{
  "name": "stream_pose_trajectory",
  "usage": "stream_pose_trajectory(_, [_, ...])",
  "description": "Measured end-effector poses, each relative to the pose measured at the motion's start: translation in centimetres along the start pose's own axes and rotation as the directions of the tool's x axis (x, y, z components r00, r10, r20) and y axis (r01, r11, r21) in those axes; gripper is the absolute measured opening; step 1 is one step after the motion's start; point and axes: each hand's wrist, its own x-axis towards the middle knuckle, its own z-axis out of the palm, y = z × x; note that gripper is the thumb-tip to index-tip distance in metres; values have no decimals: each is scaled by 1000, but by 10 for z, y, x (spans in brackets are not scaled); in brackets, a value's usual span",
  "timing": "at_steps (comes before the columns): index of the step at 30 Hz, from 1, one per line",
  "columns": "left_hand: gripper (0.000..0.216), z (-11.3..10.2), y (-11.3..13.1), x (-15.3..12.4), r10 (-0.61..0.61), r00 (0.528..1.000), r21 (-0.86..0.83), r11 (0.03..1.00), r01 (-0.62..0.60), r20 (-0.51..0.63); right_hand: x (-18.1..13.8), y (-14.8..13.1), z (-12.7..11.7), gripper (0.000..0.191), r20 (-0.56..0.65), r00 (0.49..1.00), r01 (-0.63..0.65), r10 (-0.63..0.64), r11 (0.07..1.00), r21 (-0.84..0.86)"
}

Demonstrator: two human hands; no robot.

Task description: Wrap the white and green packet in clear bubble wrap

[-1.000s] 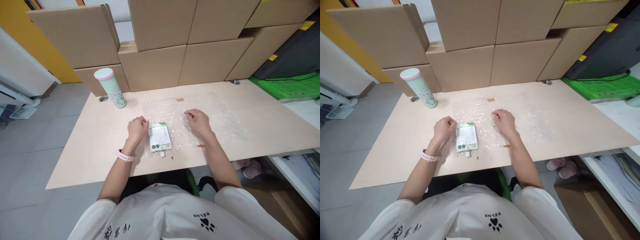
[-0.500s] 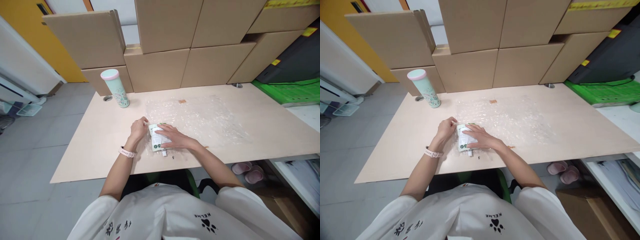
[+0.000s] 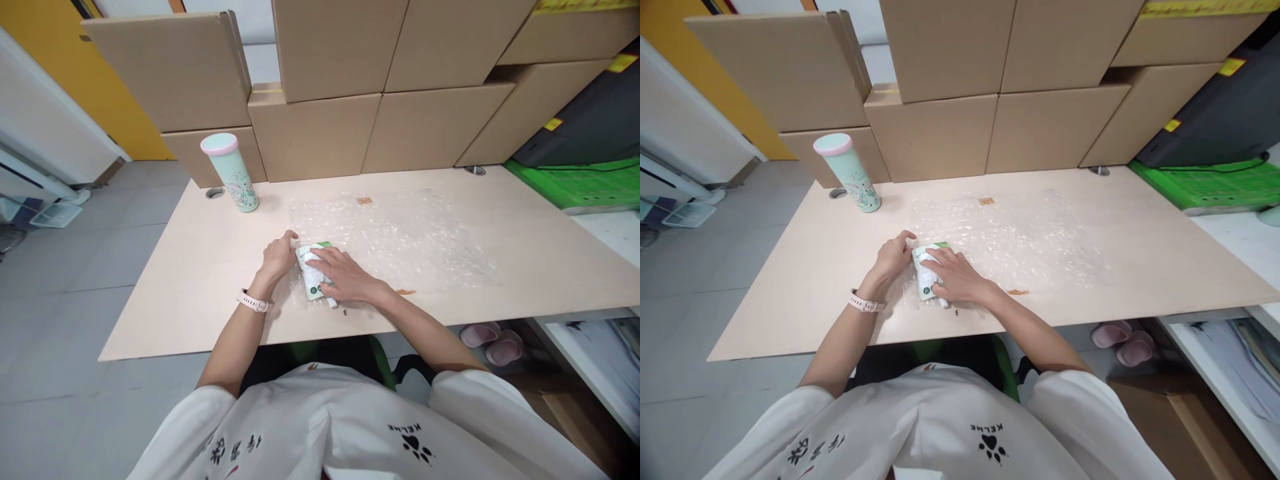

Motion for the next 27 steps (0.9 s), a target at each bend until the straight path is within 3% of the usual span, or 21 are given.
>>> stream_pose_trajectory(10, [44, 3, -3, 1, 5, 1000, -49, 999, -5, -10, -8, -3, -2, 47, -85, 996, 5, -7, 1000, -24])
stream_pose_trajectory(14, [44, 3, -3, 1, 6, 1000, -43, 999, -7, -15, -7, 8, 3, 34, -173, 985, 8, 25, 982, 187])
stream_pose_trajectory(19, [44, 2, -2, 2, -8, 1000, -34, 999, 8, 0, 1, 26, 16, 20, -317, 888, -116, 334, 829, 547])
stream_pose_trajectory(27, [44, 5, -5, 3, 22, 1000, -59, 998, -23, -5, -3, 33, 8, 35, -273, 897, -154, 347, 825, 543])
